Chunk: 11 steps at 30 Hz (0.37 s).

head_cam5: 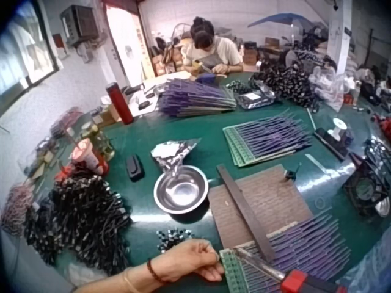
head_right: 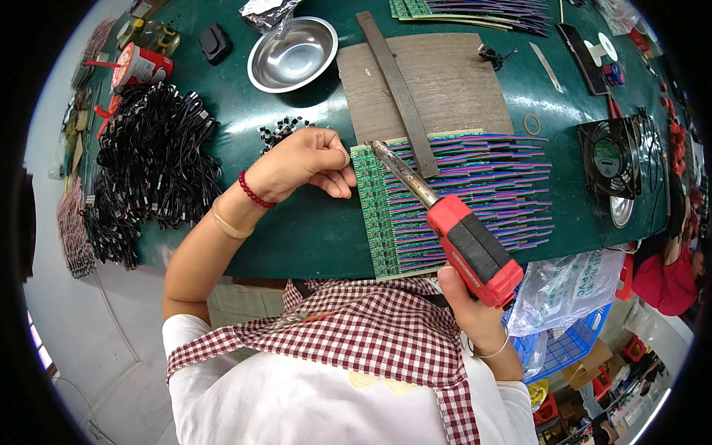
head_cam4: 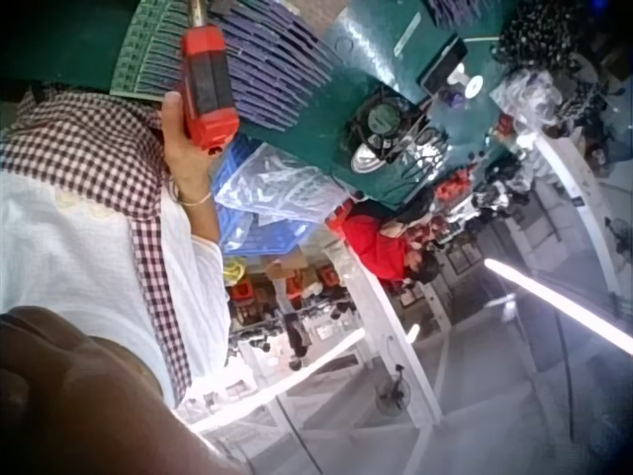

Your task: The person solders cable wires onto circuit boards using a soldering gun, adjusts the soldering tip using pliers, and handles a bag of electronic components.

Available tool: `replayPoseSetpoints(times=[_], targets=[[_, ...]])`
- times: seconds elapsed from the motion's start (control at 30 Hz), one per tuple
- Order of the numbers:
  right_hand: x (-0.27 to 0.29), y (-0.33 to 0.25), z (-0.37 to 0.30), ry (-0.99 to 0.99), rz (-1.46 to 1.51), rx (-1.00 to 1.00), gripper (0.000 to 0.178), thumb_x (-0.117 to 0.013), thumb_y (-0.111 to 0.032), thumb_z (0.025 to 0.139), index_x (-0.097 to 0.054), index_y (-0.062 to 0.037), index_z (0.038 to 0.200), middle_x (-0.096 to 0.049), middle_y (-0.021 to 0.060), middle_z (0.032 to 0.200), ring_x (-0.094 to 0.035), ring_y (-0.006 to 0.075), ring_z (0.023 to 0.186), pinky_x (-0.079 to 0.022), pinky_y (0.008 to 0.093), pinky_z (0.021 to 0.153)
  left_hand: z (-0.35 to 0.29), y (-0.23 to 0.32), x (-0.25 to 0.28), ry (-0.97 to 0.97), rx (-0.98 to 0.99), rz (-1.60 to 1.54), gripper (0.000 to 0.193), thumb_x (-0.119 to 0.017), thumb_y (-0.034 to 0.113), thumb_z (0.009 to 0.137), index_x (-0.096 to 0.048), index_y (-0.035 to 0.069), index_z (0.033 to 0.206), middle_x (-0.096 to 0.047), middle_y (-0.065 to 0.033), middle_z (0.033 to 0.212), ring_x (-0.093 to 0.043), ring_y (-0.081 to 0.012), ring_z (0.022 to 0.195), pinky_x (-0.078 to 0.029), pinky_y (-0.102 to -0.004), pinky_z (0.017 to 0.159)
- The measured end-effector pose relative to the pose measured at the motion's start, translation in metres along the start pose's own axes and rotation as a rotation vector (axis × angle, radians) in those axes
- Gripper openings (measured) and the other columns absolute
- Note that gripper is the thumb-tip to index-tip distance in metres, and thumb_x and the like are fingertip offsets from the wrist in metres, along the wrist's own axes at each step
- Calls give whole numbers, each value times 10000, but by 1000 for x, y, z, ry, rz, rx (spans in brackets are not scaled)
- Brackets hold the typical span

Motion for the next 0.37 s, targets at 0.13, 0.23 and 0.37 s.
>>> replayPoseSetpoints(times=[0.13, 0.23, 0.37], targets=[[2, -3, 0, -8, 58, 7, 344, -566, -124, 911, -505, 58, 1196, -541, 64, 656, -485, 107, 541, -374, 232, 506, -12, 10, 2, 41, -17, 212, 159, -573, 89, 880, -511, -54, 913, -662, -141, 755, -655, -161, 583, -546, -241, 523], [7, -4, 2, 28, 108, -15, 361, -570, -153, 912, -501, 56, 1198, -531, 59, 640, -472, 106, 524, -366, 231, 497, -29, 37, 12, 169, -98, 745, 208, -649, 97, 834, -545, -45, 946, -646, -91, 676, -593, -126, 497, -438, -254, 423], [12, -4, 4, 60, 204, -24, 394, -590, -193, 911, -492, 43, 1210, -520, 63, 628, -458, 106, 513, -370, 235, 489, -29, 55, 22, 611, -555, 1313, 225, -689, 194, 824, -596, 73, 989, -693, -71, 746, -641, -209, 589, -505, -345, 582]])
Point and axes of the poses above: each hand's wrist, its own z-axis towards the middle knuckle, its own x-axis out of the back of the hand, y = z × x, the point moved 7 cm from there along z, towards the middle knuckle
